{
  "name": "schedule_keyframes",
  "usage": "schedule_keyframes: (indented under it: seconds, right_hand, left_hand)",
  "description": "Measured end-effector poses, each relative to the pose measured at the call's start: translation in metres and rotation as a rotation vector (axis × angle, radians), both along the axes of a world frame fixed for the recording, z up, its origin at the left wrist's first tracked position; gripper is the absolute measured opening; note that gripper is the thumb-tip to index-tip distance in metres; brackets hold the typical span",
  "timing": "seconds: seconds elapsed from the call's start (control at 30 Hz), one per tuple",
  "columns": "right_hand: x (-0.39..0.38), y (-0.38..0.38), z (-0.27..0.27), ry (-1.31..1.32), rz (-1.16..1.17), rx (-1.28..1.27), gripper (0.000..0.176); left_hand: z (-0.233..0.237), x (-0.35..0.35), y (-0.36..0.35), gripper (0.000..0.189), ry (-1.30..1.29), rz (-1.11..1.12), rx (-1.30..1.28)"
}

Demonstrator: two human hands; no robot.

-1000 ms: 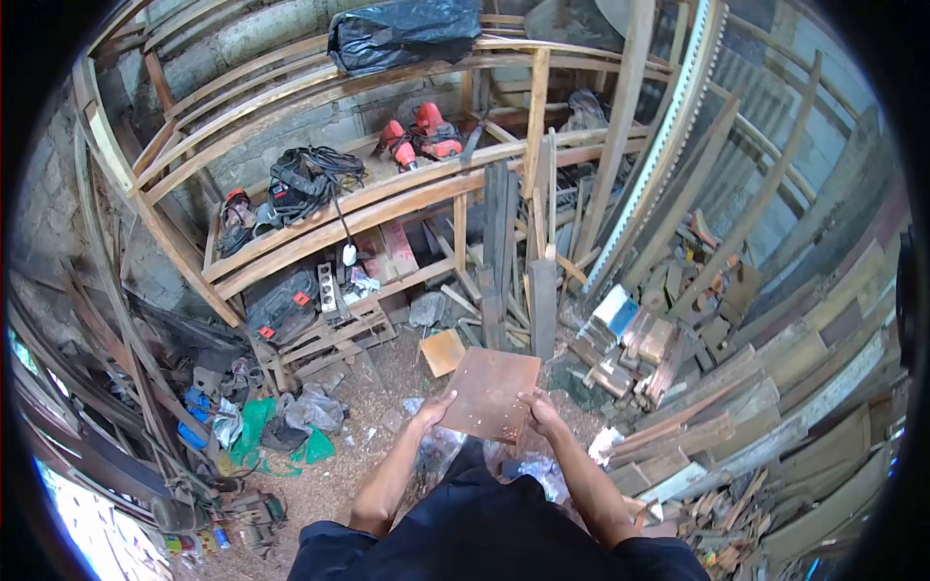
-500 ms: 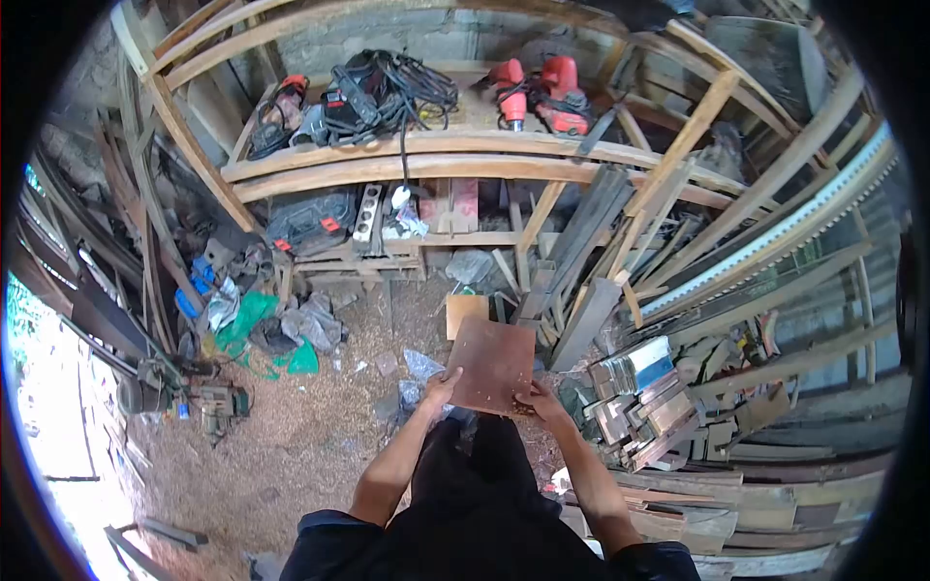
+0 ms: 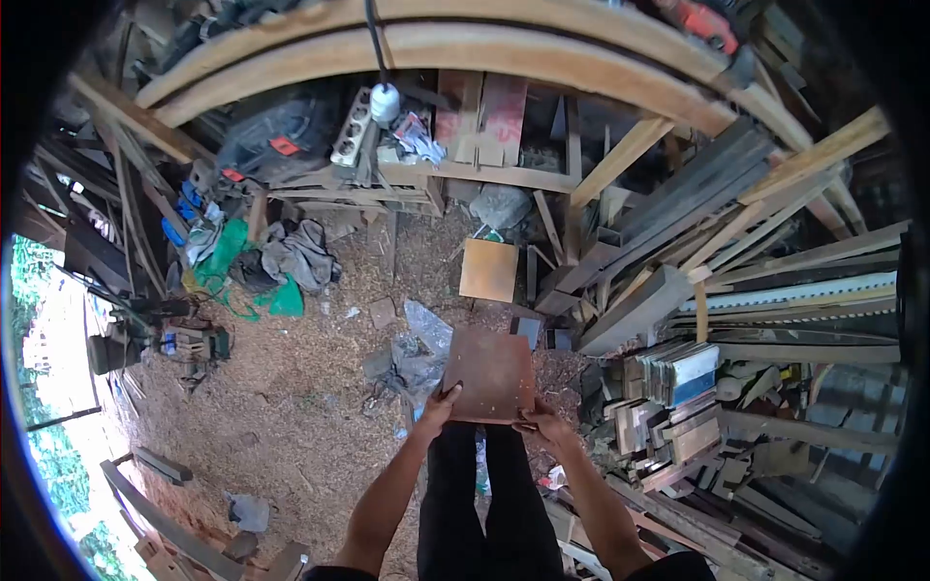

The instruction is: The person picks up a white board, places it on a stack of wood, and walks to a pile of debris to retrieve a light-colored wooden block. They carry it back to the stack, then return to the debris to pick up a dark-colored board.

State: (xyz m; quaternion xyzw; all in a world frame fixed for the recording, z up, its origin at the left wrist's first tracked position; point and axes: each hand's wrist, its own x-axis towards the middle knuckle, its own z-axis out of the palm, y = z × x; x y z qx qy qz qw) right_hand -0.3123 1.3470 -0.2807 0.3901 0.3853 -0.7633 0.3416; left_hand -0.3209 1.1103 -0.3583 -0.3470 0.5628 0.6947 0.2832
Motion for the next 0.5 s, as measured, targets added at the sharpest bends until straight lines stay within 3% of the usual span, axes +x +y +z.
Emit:
schedule_keyframes:
  seconds: [0.07,0.1,0.2,0.23,0.3,0.5]
  right_hand:
    - [0.000,0.017,-0.063,0.015,0.024,-0.052,0.040]
    - [0.000,0.023,-0.094,0.050,0.061,-0.111,0.041]
    - [-0.017,0.028,-0.160,0.192,0.064,-0.140,0.046]
    - [-0.033,0.017,-0.159,0.161,0.032,-0.015,0.050]
    - [-0.048,0.018,-0.207,0.201,0.034,-0.064,0.050]
    - [-0.098,0.016,-0.322,0.246,0.014,0.018,0.048]
  left_hand:
    - [-0.056,0.005,0.000,0.054,-0.041,-0.064,0.104]
    - [-0.036,-0.016,0.004,0.047,-0.211,-0.140,0.034]
    - [-0.095,-0.035,0.000,0.041,-0.230,-0.206,0.117]
    - [-0.124,-0.039,-0.002,0.041,-0.245,-0.198,0.120]
    - [-0.184,-0.043,-0.008,0.037,-0.233,-0.135,0.228]
    - [-0.248,-0.098,-0.009,0.039,-0.181,0.043,0.187]
